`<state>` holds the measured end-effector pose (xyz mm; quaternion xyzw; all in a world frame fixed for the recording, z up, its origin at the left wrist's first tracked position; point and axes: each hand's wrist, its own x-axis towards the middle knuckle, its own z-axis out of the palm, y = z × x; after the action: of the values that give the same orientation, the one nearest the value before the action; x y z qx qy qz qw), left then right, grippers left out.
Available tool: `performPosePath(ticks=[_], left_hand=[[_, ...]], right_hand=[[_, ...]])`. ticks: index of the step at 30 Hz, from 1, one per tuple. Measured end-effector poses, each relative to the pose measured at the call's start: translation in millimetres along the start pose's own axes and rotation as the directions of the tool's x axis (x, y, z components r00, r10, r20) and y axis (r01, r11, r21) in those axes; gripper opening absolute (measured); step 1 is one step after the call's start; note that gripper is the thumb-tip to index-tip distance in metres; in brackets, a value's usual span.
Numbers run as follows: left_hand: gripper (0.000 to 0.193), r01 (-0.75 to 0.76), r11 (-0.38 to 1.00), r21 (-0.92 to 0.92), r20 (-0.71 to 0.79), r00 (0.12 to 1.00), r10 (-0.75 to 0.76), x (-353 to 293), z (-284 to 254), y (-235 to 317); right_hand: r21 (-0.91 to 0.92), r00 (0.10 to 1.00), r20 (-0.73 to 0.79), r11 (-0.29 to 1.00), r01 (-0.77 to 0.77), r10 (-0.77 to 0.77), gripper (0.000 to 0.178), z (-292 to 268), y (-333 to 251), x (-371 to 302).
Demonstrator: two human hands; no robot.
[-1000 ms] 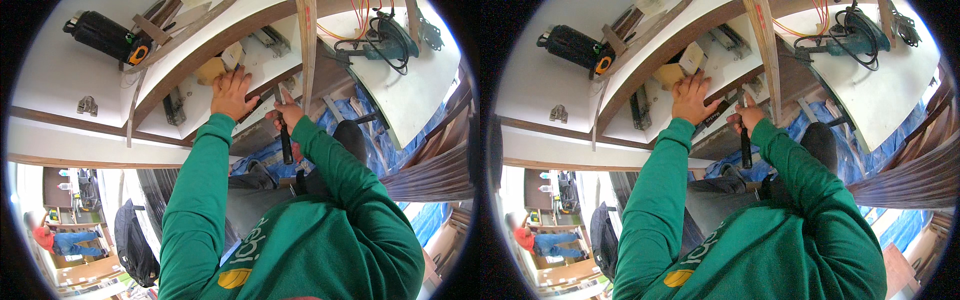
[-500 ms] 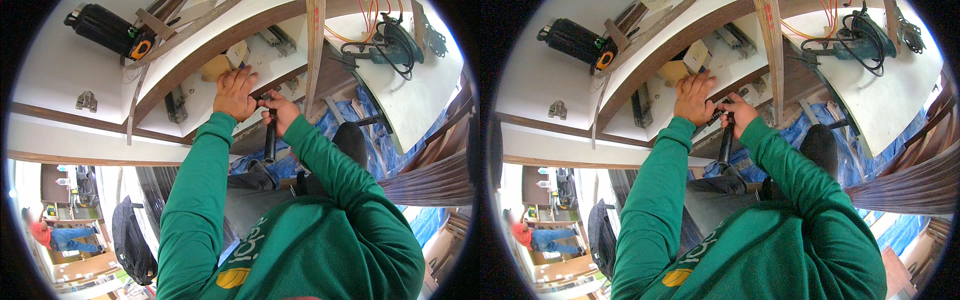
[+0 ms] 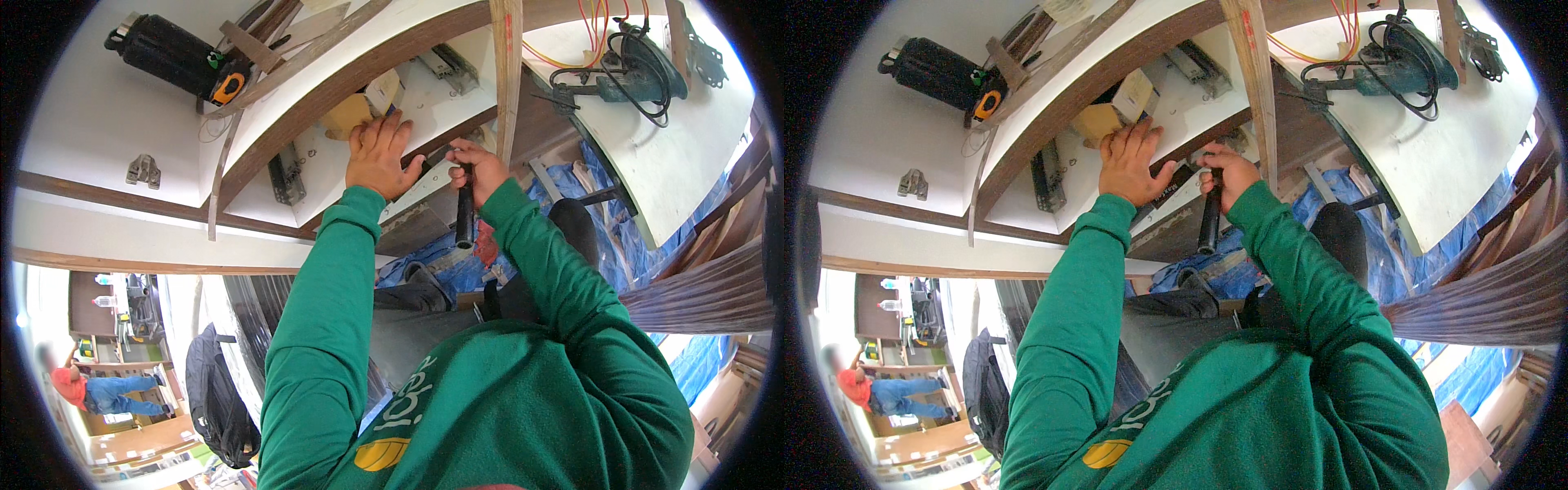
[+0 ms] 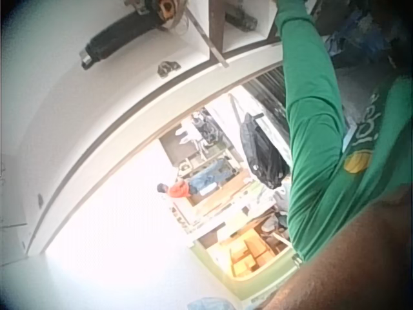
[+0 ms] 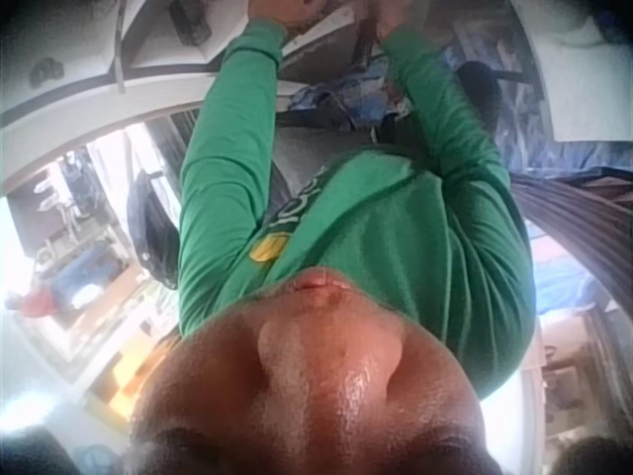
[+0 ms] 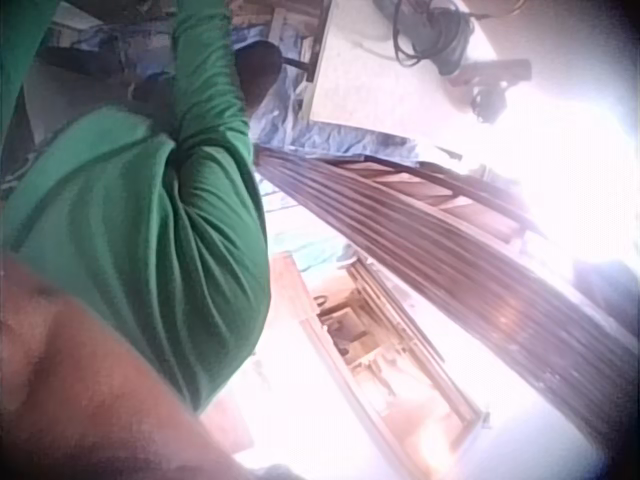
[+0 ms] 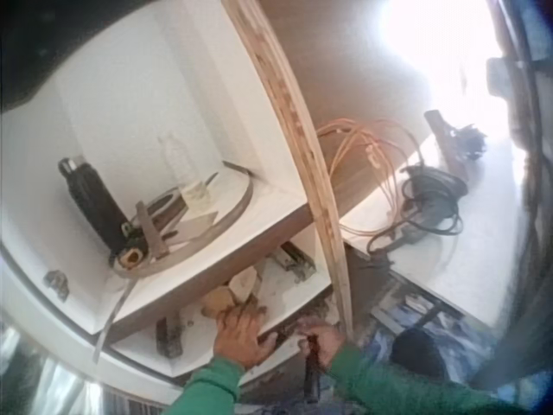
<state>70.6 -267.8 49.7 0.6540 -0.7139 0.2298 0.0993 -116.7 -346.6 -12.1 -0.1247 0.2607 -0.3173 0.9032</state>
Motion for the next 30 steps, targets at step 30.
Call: performPosePath(ticks=[30], left_hand=[[0.059,0.006,0.999,0.038,0.008,1.000,-0.006,0.4,2.2,0.5]], right_hand=[[0.180,0.990,0.134,0.981,-0.068,0.044,0.023,-28.1,-21.9,10.1]])
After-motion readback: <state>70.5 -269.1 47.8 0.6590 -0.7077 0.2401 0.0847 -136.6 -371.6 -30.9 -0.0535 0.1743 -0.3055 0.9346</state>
